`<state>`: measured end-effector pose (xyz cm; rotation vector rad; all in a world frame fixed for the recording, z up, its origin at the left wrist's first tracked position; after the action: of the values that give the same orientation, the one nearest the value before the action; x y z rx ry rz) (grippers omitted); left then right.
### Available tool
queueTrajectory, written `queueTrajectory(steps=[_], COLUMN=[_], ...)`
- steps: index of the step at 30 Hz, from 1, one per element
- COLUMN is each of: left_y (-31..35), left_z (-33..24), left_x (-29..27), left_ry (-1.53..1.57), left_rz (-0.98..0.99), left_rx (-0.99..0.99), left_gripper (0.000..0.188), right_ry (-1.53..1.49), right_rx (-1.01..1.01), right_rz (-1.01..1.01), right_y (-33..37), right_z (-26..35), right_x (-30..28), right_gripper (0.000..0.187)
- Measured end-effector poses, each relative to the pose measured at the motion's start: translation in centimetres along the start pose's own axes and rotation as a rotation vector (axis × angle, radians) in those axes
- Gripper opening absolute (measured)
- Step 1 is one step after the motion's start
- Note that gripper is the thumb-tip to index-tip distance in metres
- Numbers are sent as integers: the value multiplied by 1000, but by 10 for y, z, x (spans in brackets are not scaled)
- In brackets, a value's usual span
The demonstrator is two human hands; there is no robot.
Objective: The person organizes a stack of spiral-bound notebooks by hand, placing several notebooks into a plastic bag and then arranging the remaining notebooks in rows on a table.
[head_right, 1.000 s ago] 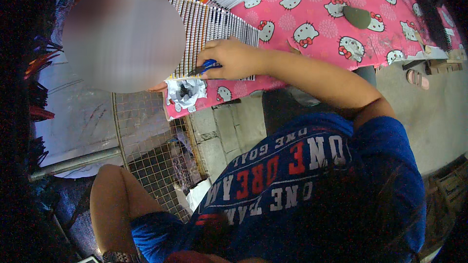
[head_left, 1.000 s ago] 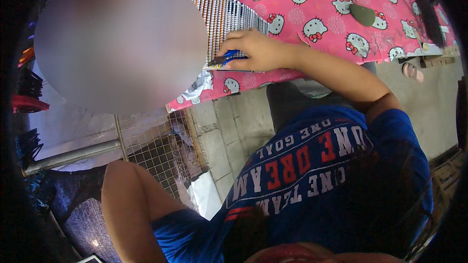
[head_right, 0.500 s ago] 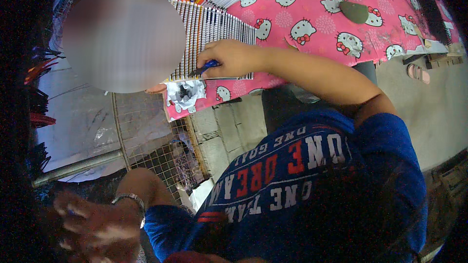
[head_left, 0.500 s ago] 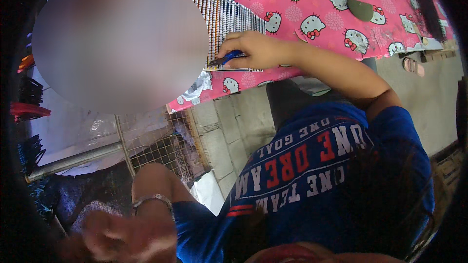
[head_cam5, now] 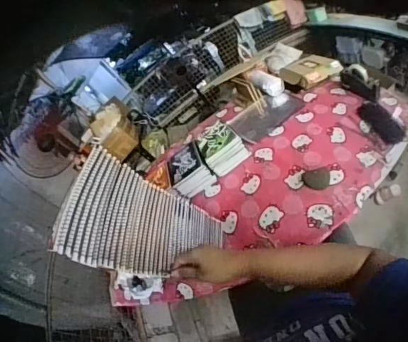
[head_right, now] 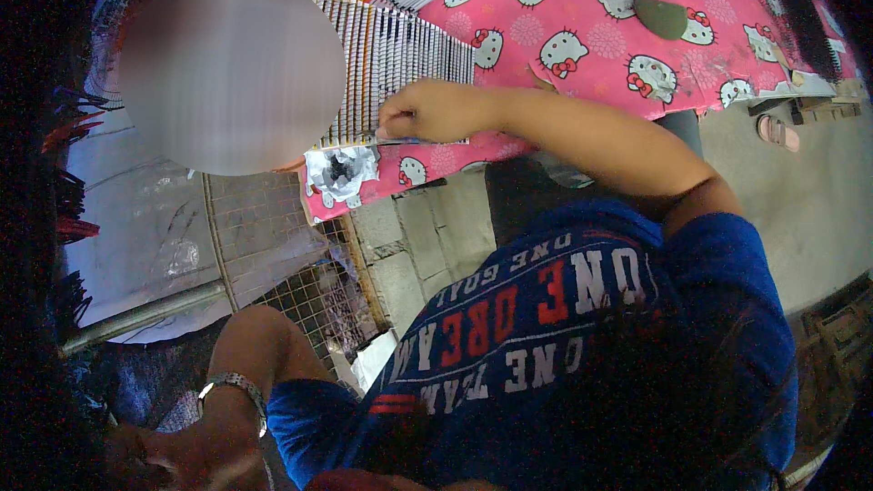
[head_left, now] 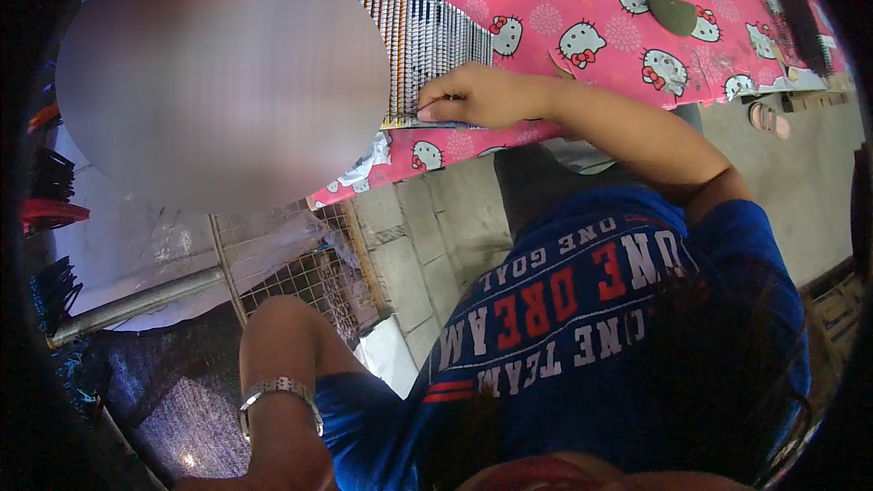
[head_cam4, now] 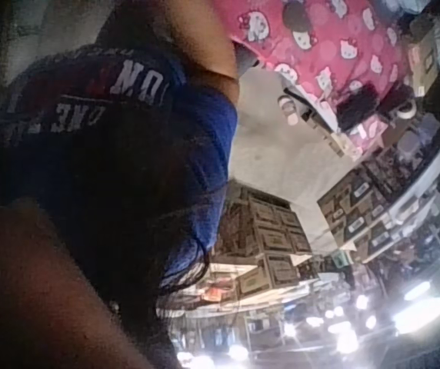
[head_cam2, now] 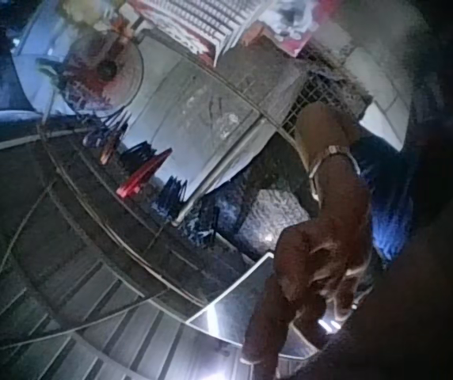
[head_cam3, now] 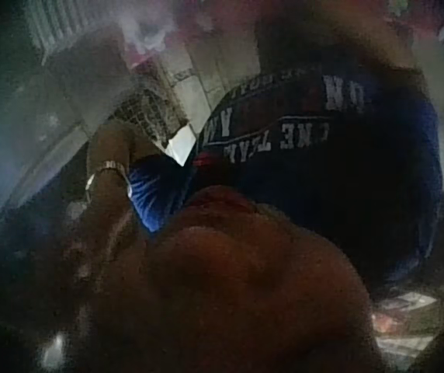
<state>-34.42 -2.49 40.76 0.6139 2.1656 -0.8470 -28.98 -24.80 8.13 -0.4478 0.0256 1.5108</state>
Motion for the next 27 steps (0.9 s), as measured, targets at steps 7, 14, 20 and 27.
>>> queueTrajectory(steps=[7, 14, 20, 27], left_y=[-1, -1, -5, -10], left_z=[2, 5, -1, -1], left_x=[-1, -3, -4, -3], left_ry=[39, 67, 89, 325], left_rz=[-6, -19, -28, 103], left_rx=[-16, -32, -50, -119], left_gripper=[56, 57, 58, 63], right_ry=[293, -26, 493, -10], right_rx=[-338, 90, -203, 48], right_rz=[-353, 72, -324, 50], right_y=[8, 0, 13, 3], right_z=[-1, -6, -3, -20], right_x=[1, 1, 3, 2], right_gripper=[20, 27, 25, 25])
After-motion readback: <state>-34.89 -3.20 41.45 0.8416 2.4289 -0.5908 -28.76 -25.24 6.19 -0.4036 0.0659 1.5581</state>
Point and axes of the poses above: each hand's wrist, its own y-axis away from the middle knuckle, its own x-axis out of the palm, z = x × y, the point moved 3 cm from there along -y, towards the middle knuckle, and after that the axes turned 11 degrees about z, right-handed, at the moved point
